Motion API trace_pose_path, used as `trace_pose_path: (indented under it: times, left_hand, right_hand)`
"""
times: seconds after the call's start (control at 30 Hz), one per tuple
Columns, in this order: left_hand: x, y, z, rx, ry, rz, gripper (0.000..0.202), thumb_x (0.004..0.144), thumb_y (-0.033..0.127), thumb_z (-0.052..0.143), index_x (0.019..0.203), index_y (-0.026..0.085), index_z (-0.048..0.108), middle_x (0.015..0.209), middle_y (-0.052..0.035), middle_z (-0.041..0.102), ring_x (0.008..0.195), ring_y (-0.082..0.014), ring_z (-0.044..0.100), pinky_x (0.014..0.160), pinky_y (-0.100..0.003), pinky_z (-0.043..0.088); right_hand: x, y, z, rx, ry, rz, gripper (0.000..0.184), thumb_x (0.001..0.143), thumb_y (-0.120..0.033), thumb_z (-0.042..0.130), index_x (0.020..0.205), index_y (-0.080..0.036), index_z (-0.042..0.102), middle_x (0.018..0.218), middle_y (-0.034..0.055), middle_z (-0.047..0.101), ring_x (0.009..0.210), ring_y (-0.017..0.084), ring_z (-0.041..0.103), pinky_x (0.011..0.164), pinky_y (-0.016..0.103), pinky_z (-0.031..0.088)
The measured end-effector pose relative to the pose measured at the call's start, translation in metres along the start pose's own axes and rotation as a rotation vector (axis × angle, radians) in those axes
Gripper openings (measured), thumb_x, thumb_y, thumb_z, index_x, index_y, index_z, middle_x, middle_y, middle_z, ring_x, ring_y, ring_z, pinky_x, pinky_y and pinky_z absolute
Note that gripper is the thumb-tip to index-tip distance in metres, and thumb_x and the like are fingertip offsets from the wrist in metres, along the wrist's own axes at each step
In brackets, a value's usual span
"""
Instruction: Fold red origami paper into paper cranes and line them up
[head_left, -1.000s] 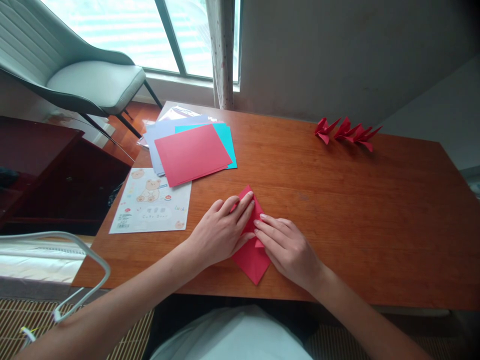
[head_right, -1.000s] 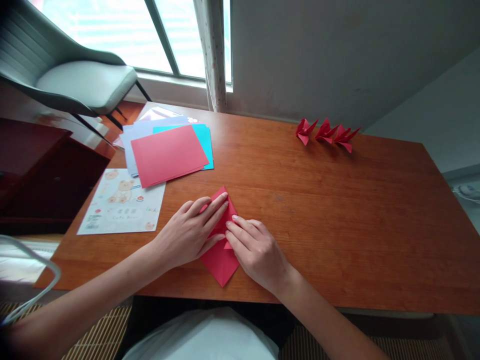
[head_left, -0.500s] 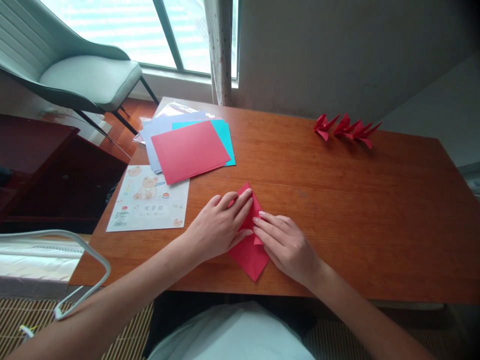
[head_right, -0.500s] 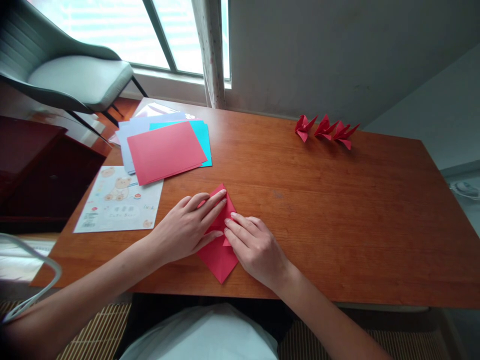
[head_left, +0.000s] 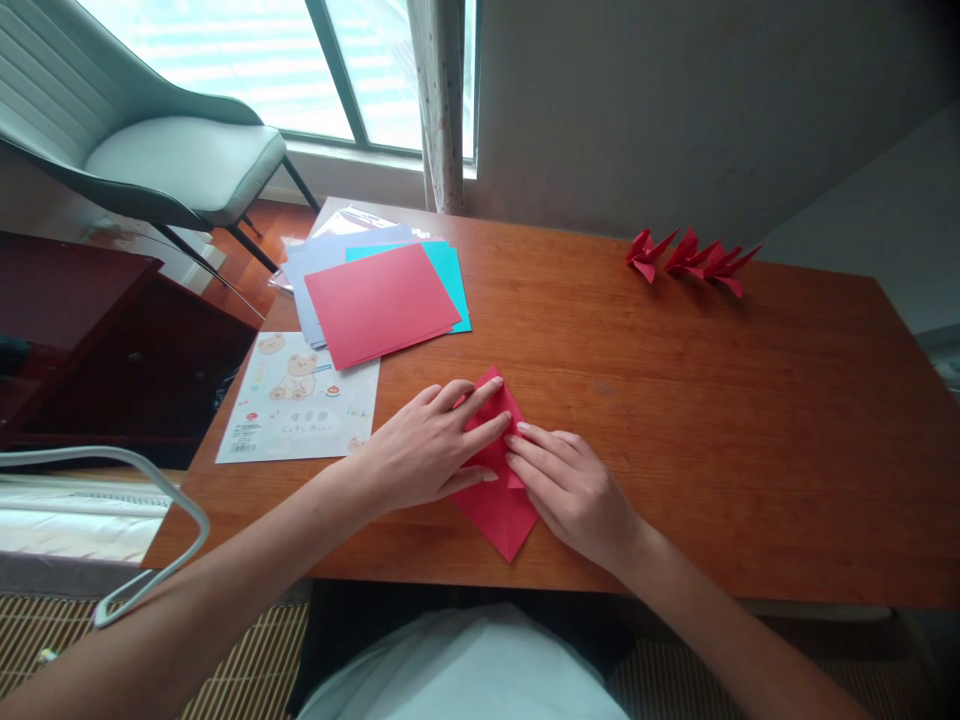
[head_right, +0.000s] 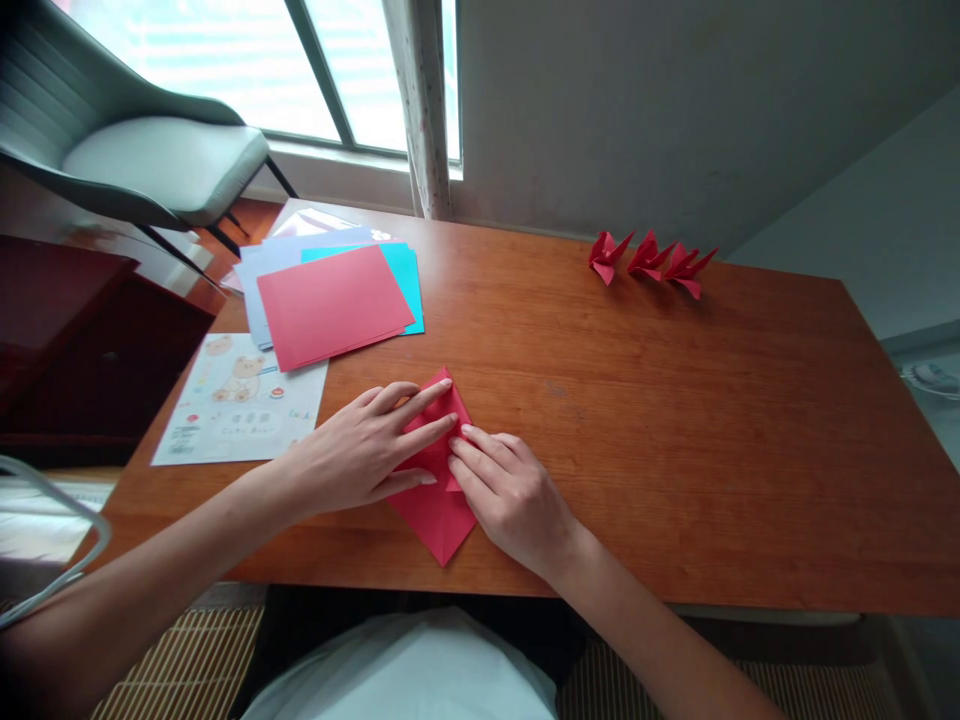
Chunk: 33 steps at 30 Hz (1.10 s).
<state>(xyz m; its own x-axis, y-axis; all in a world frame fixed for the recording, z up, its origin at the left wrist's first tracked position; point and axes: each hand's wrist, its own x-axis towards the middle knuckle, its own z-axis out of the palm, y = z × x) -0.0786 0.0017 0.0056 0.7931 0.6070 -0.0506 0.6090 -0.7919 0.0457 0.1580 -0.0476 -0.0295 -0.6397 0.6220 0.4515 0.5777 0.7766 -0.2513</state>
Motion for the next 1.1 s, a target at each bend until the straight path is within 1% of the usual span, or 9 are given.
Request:
trace_pose_path:
  times: [0.2, 0.43, 0.53, 0.63, 0.67, 0.73, 0.87, 0.97, 1.1]
  left_hand:
    - [-0.002, 0.000, 0.001, 0.022, -0.005, 0.008, 0.060, 0.098, 0.056, 0.042, 0.149, 0.025, 0.041, 0.160, -0.0123, 0.032, 0.128, -0.0314, 0.043, 0.097, -0.042, 0.040]
    - [-0.002, -0.001, 0.001, 0.008, -0.007, 0.004, 0.058, 0.099, 0.055, 0.038, 0.149, 0.024, 0.042, 0.161, -0.0092, 0.033, 0.128, -0.0314, 0.044, 0.098, -0.043, 0.038]
    - [-0.003, -0.001, 0.002, -0.009, -0.012, 0.011, 0.058, 0.100, 0.054, 0.038, 0.148, 0.024, 0.042, 0.161, -0.0089, 0.033, 0.129, -0.0318, 0.043, 0.098, -0.043, 0.038]
    - [-0.002, -0.001, 0.003, -0.020, -0.007, 0.010, 0.059, 0.099, 0.056, 0.039, 0.149, 0.024, 0.042, 0.161, -0.0096, 0.033, 0.129, -0.0323, 0.043, 0.098, -0.044, 0.038]
    - [-0.002, -0.001, 0.003, -0.022, -0.003, 0.009, 0.060, 0.098, 0.056, 0.040, 0.149, 0.024, 0.041, 0.161, -0.0099, 0.033, 0.129, -0.0323, 0.043, 0.098, -0.044, 0.038]
    - [-0.002, -0.001, 0.002, -0.024, 0.007, 0.006, 0.060, 0.099, 0.055, 0.040, 0.150, 0.024, 0.040, 0.160, -0.0105, 0.034, 0.129, -0.0323, 0.043, 0.099, -0.045, 0.038]
    - [-0.003, -0.001, 0.001, -0.030, 0.005, 0.003, 0.059, 0.099, 0.054, 0.038, 0.149, 0.023, 0.041, 0.160, -0.0117, 0.033, 0.126, -0.0328, 0.045, 0.098, -0.046, 0.039]
    - [-0.003, -0.001, 0.001, -0.040, -0.002, 0.003, 0.060, 0.099, 0.055, 0.039, 0.149, 0.022, 0.041, 0.161, -0.0125, 0.031, 0.126, -0.0330, 0.045, 0.097, -0.046, 0.039]
    - [-0.003, 0.000, 0.002, -0.045, -0.002, -0.007, 0.060, 0.098, 0.055, 0.043, 0.149, 0.023, 0.041, 0.161, -0.0117, 0.032, 0.126, -0.0325, 0.045, 0.098, -0.046, 0.039]
  right_hand:
    - [0.002, -0.001, -0.003, 0.026, -0.029, 0.018, 0.029, 0.091, -0.011, 0.060, 0.119, -0.011, 0.067, 0.126, 0.0118, 0.070, 0.125, 0.029, 0.060, 0.099, 0.044, 0.050]
    - [0.001, -0.004, -0.008, 0.102, -0.074, 0.048, 0.036, 0.090, -0.024, 0.063, 0.123, -0.011, 0.065, 0.129, 0.0146, 0.068, 0.128, 0.033, 0.056, 0.102, 0.050, 0.048]
    - [0.008, -0.002, -0.016, 0.250, -0.045, 0.135, 0.035, 0.092, -0.030, 0.062, 0.123, -0.015, 0.064, 0.126, 0.0129, 0.069, 0.128, 0.032, 0.055, 0.102, 0.050, 0.048]
    - [0.029, 0.008, -0.020, 0.388, 0.035, 0.337, 0.023, 0.095, -0.022, 0.054, 0.114, -0.021, 0.066, 0.114, 0.0078, 0.073, 0.111, 0.024, 0.064, 0.098, 0.042, 0.051]
    - [0.039, 0.014, -0.018, 0.374, 0.053, 0.407, 0.019, 0.095, -0.020, 0.054, 0.108, -0.021, 0.067, 0.106, 0.0067, 0.074, 0.102, 0.022, 0.066, 0.092, 0.039, 0.052]
    - [0.058, 0.030, -0.010, 0.305, 0.058, 0.472, 0.011, 0.092, -0.020, 0.058, 0.095, -0.022, 0.068, 0.091, 0.0046, 0.073, 0.088, 0.022, 0.065, 0.082, 0.037, 0.052]
    - [0.086, 0.059, 0.013, 0.247, -0.062, 0.500, 0.003, 0.086, -0.020, 0.067, 0.083, -0.022, 0.066, 0.083, 0.0024, 0.069, 0.080, 0.019, 0.061, 0.074, 0.033, 0.048]
    - [0.092, 0.070, 0.022, 0.227, -0.105, 0.478, 0.008, 0.084, -0.022, 0.070, 0.078, -0.023, 0.064, 0.079, 0.0011, 0.067, 0.077, 0.019, 0.058, 0.073, 0.032, 0.045]
    - [0.093, 0.072, 0.023, 0.220, -0.117, 0.476, 0.012, 0.086, -0.025, 0.070, 0.076, -0.023, 0.064, 0.079, 0.0009, 0.067, 0.078, 0.018, 0.057, 0.072, 0.032, 0.043]
